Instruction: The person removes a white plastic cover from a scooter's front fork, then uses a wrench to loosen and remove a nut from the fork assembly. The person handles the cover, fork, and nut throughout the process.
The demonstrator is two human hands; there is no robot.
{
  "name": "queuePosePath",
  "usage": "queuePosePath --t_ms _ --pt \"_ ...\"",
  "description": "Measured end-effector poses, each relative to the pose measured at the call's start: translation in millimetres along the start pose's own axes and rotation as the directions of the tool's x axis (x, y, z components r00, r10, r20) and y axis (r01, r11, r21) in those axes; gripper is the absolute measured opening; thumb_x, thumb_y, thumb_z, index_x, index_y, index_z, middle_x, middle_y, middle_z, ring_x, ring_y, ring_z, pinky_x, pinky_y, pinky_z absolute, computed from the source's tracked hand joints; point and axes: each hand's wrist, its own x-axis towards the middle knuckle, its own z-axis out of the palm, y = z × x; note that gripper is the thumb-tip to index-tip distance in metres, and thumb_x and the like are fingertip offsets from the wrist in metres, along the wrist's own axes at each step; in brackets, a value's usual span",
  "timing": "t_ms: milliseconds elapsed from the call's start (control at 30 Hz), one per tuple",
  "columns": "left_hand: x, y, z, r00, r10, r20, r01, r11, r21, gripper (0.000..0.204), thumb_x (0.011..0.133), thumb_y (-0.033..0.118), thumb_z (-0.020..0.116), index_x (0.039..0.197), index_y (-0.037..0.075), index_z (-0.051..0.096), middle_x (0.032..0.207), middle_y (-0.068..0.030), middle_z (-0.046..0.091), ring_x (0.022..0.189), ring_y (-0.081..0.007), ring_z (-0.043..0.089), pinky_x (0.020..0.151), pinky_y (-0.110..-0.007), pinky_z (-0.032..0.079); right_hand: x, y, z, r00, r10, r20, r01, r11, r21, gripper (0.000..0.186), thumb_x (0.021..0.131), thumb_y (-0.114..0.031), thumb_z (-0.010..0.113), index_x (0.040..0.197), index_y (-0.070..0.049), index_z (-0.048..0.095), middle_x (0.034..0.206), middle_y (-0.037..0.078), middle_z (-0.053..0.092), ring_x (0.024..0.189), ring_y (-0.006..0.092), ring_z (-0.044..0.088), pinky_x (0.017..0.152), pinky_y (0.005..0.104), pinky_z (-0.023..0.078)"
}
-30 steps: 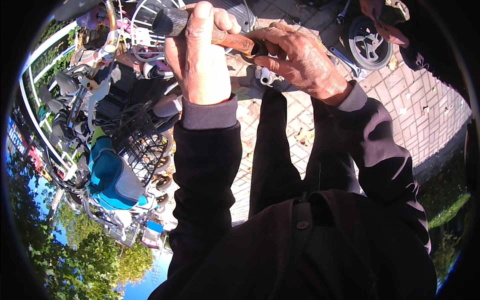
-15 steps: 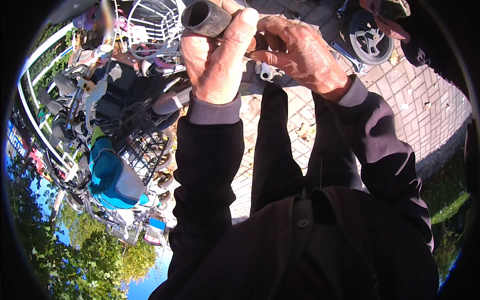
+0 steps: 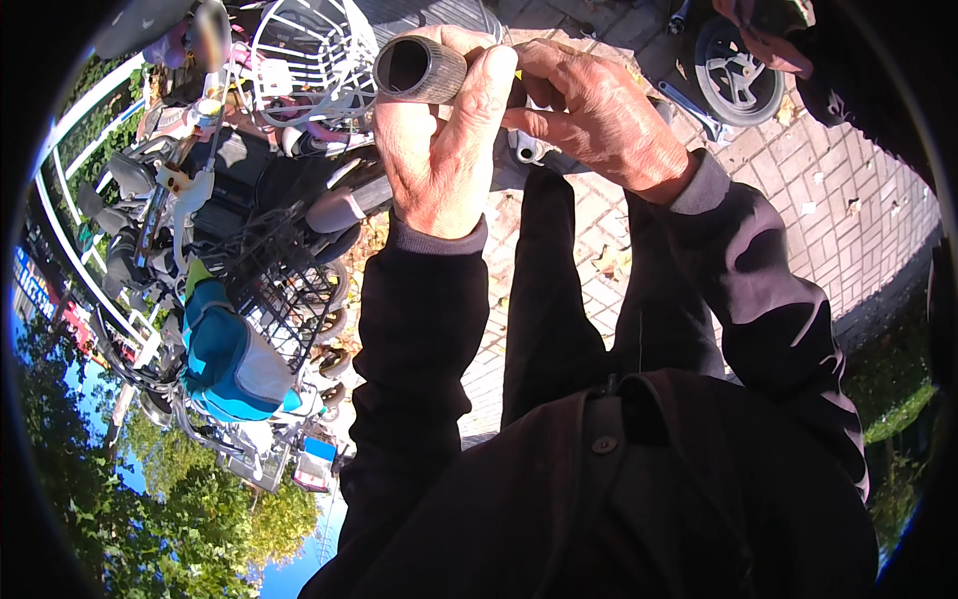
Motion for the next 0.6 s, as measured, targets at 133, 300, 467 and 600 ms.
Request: queuePosePath --t_ms 133,300,467,600 --pt "-5.8 -3.6 7.1 0.997 -0.005 -0.074 0.006 1.0 0.014 0.016 0.098 0.017 0.062 0.099 0.001 0.066 0.102 -0.0084 0.069 0.097 -0.0154 0.063 0.09 -0.032 0.048 -1.0 2.9 0.3 1.0 -0.012 -0.004 0.012 0.999 -0.034 0.039 0.088 -0.03 0.076 0.118 -0.009 0.064 0.084 0.01 0.065 0.077 0.029 0.067 0.069 0.0369 0.054" --pt "-11.5 -16.2 14.4 0.966 -0.249 -0.07 0.236 0.96 -0.151 0.019 0.096 0.019 0.068 0.103 0.002 0.066 0.103 -0.0053 0.066 0.096 -0.0127 0.062 0.089 -0.03 0.048 -2.5 7.2 2.7 0.996 -0.061 -0.07 0.059 0.998 -0.028 0.043 0.088 -0.032 0.076 0.121 -0.008 0.063 0.082 0.011 0.064 0.075 0.0298 0.067 0.068 0.0373 0.054" --pt "-13.8 -32.6 11.8 0.992 -0.123 -0.019 0.117 0.973 -0.2 0.023 0.091 0.012 0.074 0.105 0.004 0.058 0.114 -0.005 0.058 0.096 -0.0103 0.058 0.086 -0.027 0.049 -7.4 11.5 -2.0 0.998 -0.006 -0.065 0.008 0.999 0.043 0.055 0.088 -0.032 0.076 0.134 -0.009 0.055 0.072 0.007 0.054 0.064 0.0244 0.058 0.061 0.0365 0.047" --pt "-7.3 -40.1 5.0 0.999 -0.033 0.033 0.035 0.995 -0.093 0.023 0.091 0.009 0.072 0.109 0.003 0.058 0.115 -0.0059 0.061 0.096 -0.0112 0.06 0.085 -0.027 0.052 -12.5 18.7 -7.4 0.998 0.056 -0.017 -0.053 0.993 0.11 0.051 0.088 -0.024 0.077 0.133 -0.008 0.058 0.073 0.004 0.047 0.063 0.0175 0.047 0.061 0.0324 0.043"
